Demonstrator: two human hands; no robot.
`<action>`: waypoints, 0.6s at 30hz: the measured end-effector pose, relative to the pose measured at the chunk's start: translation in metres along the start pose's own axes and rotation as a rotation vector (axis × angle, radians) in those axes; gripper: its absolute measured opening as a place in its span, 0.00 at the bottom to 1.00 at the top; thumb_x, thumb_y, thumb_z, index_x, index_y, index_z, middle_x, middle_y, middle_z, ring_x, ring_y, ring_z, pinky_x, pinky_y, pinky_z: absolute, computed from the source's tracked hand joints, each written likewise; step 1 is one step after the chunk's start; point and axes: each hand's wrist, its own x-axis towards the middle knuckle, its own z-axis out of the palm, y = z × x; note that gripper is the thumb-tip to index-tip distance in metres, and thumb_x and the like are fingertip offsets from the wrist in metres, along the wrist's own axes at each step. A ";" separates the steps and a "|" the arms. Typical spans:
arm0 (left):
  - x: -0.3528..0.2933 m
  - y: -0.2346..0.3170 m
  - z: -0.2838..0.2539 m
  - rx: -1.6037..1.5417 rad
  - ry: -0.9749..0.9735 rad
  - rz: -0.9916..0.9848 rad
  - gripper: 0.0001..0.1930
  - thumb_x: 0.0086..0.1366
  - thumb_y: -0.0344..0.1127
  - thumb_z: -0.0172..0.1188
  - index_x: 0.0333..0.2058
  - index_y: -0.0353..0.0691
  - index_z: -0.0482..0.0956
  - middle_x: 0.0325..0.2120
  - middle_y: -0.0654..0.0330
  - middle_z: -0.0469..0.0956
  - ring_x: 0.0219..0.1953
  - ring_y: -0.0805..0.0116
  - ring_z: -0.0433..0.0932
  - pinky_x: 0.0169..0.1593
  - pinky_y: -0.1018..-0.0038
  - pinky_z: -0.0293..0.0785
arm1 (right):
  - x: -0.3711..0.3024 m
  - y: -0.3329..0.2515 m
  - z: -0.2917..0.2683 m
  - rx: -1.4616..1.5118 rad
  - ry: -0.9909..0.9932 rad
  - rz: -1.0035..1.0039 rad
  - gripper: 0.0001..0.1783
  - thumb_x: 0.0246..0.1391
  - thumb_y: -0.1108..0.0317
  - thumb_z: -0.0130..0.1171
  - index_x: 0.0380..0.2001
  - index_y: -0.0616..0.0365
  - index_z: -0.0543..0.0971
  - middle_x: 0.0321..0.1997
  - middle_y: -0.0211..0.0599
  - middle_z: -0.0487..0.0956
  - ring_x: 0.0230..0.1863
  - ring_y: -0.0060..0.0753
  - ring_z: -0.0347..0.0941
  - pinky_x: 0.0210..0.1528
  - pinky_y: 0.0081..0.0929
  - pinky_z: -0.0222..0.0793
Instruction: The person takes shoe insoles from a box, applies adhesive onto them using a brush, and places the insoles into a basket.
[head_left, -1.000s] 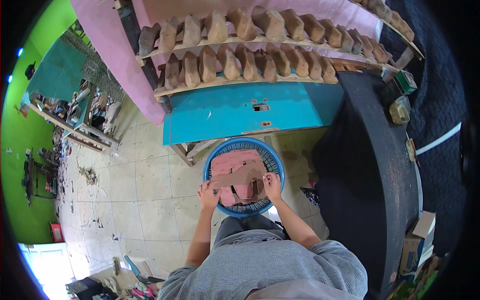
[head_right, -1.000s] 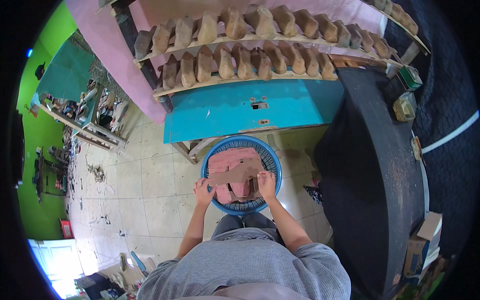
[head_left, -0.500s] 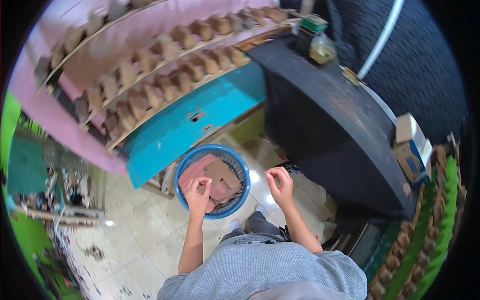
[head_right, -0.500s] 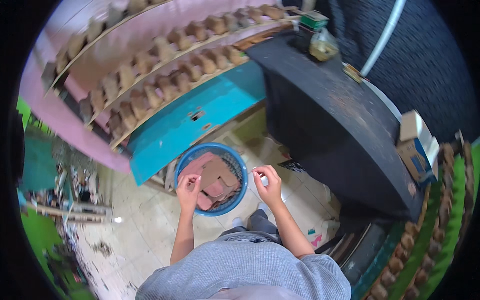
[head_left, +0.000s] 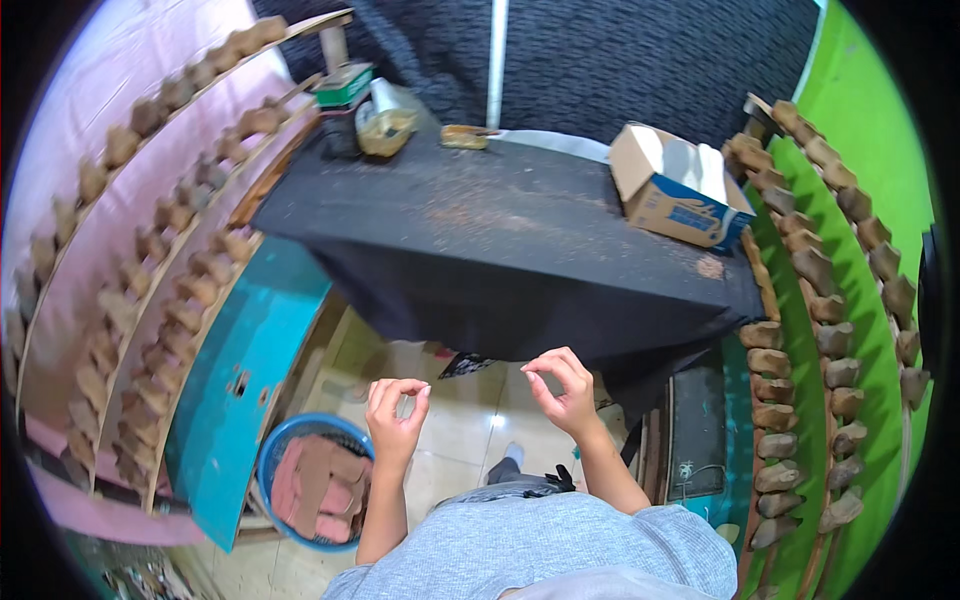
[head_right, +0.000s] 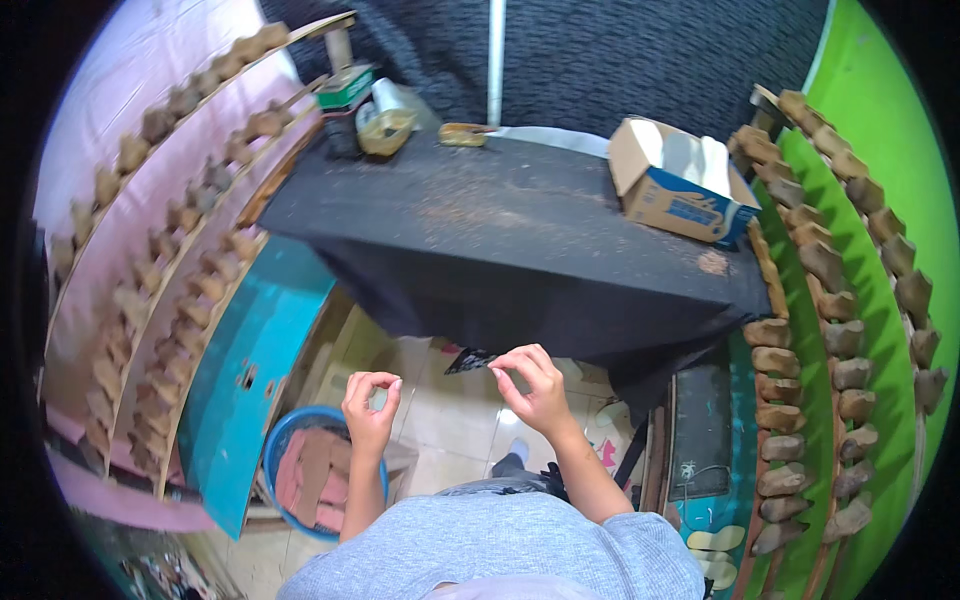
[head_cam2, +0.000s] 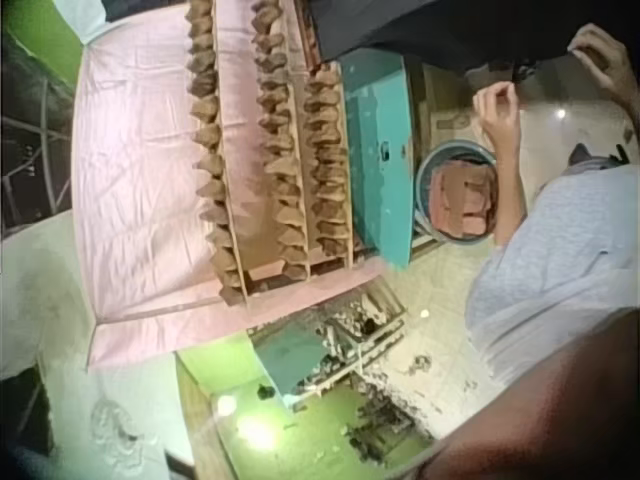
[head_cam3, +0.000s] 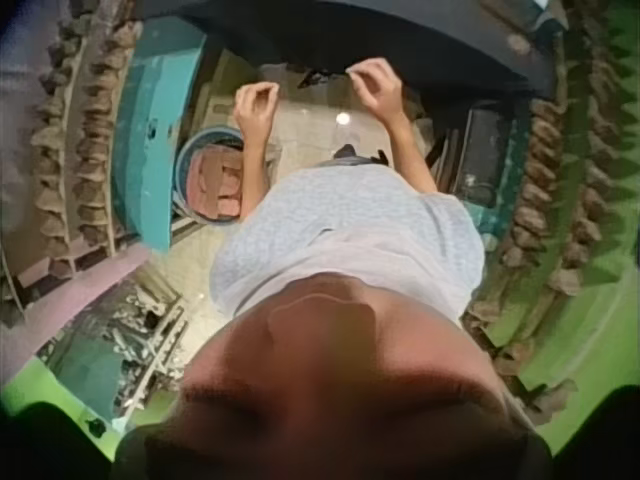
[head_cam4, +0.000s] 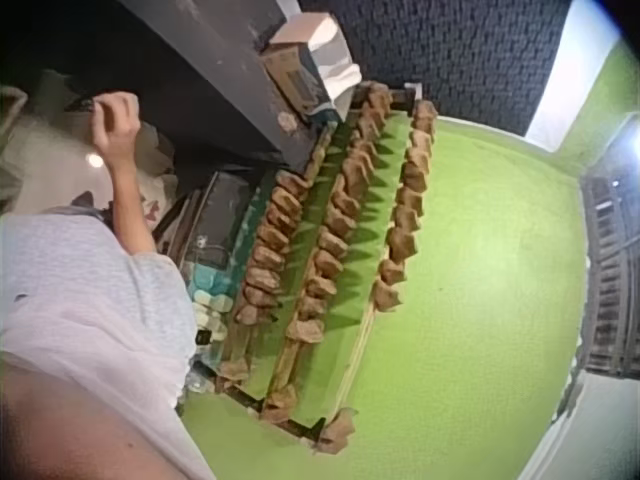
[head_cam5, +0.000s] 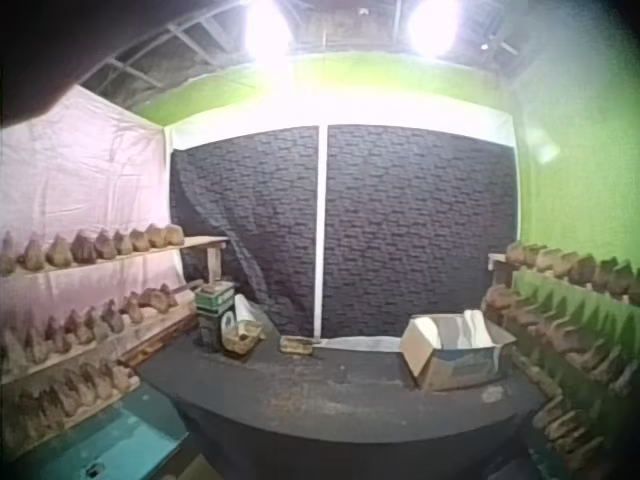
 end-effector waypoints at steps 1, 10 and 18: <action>0.006 0.003 0.019 -0.020 -0.014 0.015 0.04 0.50 0.26 0.64 0.26 0.39 0.78 0.24 0.61 0.75 0.29 0.66 0.72 0.35 0.72 0.68 | 0.007 0.012 -0.013 -0.016 0.021 0.001 0.05 0.43 0.77 0.60 0.28 0.59 0.79 0.29 0.36 0.77 0.33 0.34 0.73 0.36 0.28 0.69; 0.056 0.047 0.184 -0.190 -0.225 0.142 0.04 0.50 0.28 0.65 0.25 0.40 0.78 0.23 0.62 0.76 0.28 0.67 0.72 0.35 0.72 0.68 | 0.031 0.106 -0.122 -0.176 0.146 0.064 0.04 0.43 0.78 0.60 0.27 0.60 0.79 0.28 0.36 0.77 0.31 0.33 0.73 0.34 0.26 0.69; 0.112 0.063 0.292 -0.216 -0.362 0.237 0.04 0.49 0.26 0.64 0.25 0.37 0.78 0.23 0.60 0.76 0.28 0.67 0.73 0.34 0.73 0.69 | 0.055 0.177 -0.184 -0.269 0.262 0.157 0.05 0.44 0.77 0.60 0.28 0.59 0.79 0.29 0.36 0.77 0.32 0.36 0.73 0.36 0.28 0.69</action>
